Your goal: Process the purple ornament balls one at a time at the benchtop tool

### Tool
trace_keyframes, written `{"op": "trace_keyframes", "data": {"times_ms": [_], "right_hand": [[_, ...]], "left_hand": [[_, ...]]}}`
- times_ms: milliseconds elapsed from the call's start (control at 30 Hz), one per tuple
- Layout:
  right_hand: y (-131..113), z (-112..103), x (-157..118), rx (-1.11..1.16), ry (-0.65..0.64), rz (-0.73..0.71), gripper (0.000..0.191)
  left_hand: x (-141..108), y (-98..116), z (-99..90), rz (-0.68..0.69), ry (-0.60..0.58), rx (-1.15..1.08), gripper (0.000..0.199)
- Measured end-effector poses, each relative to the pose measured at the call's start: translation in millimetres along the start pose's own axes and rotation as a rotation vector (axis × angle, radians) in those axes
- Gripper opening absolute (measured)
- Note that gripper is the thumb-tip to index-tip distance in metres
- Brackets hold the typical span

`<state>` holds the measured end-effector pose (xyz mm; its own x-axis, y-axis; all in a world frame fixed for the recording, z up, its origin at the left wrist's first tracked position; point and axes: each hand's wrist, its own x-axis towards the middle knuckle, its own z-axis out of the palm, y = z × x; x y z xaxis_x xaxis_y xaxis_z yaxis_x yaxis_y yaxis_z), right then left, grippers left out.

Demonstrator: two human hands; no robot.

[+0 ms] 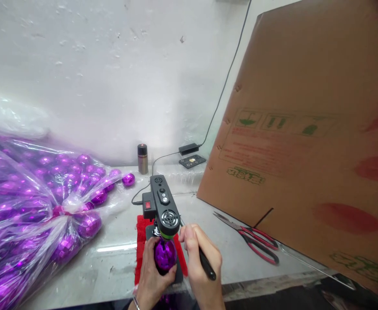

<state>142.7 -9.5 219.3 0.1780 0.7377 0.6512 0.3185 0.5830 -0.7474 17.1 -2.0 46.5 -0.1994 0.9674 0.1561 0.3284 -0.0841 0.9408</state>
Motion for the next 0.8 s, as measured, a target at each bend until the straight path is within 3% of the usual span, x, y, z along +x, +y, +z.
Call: {"op": "trace_keyframes", "data": {"times_ms": [200,400,600,800], "right_hand": [[1,1,-1,-0.004,0.037,-0.049,0.039],[21,4,-22,0.027,0.059,-0.05,0.036],[30,12,-40,0.018,0.161,0.124,0.046],[26,14,-41,0.038,0.191,0.169,0.049]], "left_hand": [[0,-5,3.6,-0.066,-0.038,-0.022,0.08],[0,-4,4.1,-0.02,-0.018,-0.01,0.077],[-4,-19,13.3,0.008,0.031,0.001,0.077],[-7,-30,19.4,0.028,0.047,0.007,0.075]]}}
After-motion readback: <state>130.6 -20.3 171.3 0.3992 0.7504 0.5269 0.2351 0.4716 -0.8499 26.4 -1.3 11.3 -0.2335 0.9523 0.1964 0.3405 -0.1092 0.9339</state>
